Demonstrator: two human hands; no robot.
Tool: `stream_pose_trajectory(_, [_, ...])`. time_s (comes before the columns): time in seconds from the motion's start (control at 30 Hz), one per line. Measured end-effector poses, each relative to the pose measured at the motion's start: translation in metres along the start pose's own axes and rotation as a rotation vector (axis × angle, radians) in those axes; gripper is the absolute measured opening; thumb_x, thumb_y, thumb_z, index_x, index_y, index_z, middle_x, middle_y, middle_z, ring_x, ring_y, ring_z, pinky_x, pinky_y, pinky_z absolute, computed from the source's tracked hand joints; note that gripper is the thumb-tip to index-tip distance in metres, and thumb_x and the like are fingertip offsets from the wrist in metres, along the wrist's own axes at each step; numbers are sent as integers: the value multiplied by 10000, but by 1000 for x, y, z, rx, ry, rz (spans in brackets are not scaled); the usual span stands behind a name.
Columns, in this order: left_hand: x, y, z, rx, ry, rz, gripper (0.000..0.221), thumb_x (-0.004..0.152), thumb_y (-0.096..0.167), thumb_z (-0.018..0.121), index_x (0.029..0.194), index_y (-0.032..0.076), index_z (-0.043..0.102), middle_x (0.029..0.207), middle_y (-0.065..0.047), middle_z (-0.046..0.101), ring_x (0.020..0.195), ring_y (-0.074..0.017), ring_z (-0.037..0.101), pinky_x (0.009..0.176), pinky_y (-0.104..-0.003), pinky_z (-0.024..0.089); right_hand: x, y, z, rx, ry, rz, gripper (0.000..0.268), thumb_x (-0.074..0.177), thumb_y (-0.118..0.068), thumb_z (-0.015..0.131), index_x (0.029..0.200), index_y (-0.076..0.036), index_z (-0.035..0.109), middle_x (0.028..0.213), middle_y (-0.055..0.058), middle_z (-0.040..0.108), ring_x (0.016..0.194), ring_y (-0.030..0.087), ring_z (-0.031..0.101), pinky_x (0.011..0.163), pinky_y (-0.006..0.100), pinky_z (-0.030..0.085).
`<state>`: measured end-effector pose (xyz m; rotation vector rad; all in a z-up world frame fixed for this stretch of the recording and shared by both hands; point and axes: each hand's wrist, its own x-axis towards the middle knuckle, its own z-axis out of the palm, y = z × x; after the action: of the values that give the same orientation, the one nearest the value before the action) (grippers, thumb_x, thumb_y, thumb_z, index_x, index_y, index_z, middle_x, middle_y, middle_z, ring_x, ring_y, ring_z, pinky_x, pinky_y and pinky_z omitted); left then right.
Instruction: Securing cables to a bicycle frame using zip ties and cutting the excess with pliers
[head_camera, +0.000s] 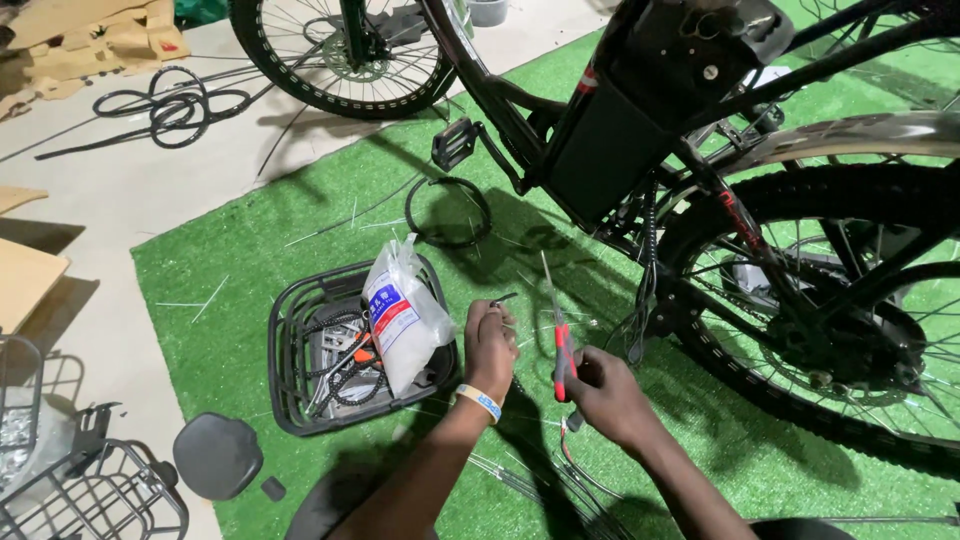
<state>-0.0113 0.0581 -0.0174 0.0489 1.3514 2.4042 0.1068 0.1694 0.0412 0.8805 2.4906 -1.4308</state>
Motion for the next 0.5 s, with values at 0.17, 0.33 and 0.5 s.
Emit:
stream_pose_trajectory(0.17, [-5,32,6,396,-1,176,178,926,131,457,984,67,613,846,-31,605,649,-110,480,590,-251,421,-5,4,6,99,-119,-76,508,726,-567,597,783,-62,586,624,40,536,530,163,477,486,309,385])
stream_pose_trajectory(0.33, [-3,31,2,561,59,375,203,894,133,485,920,69,676,728,-13,616,607,-131,499,573,-279,432,-12,2,10,148,-154,-71,496,713,-547,652,720,-58,569,593,45,532,501,161,454,460,313,334])
stream_pose_trajectory(0.5, [-8,30,6,756,30,394,275,904,287,519,906,56,668,656,-42,644,566,-177,563,547,-325,449,1,10,5,35,-77,-186,561,675,-627,595,599,-71,565,579,60,557,549,201,557,539,356,454])
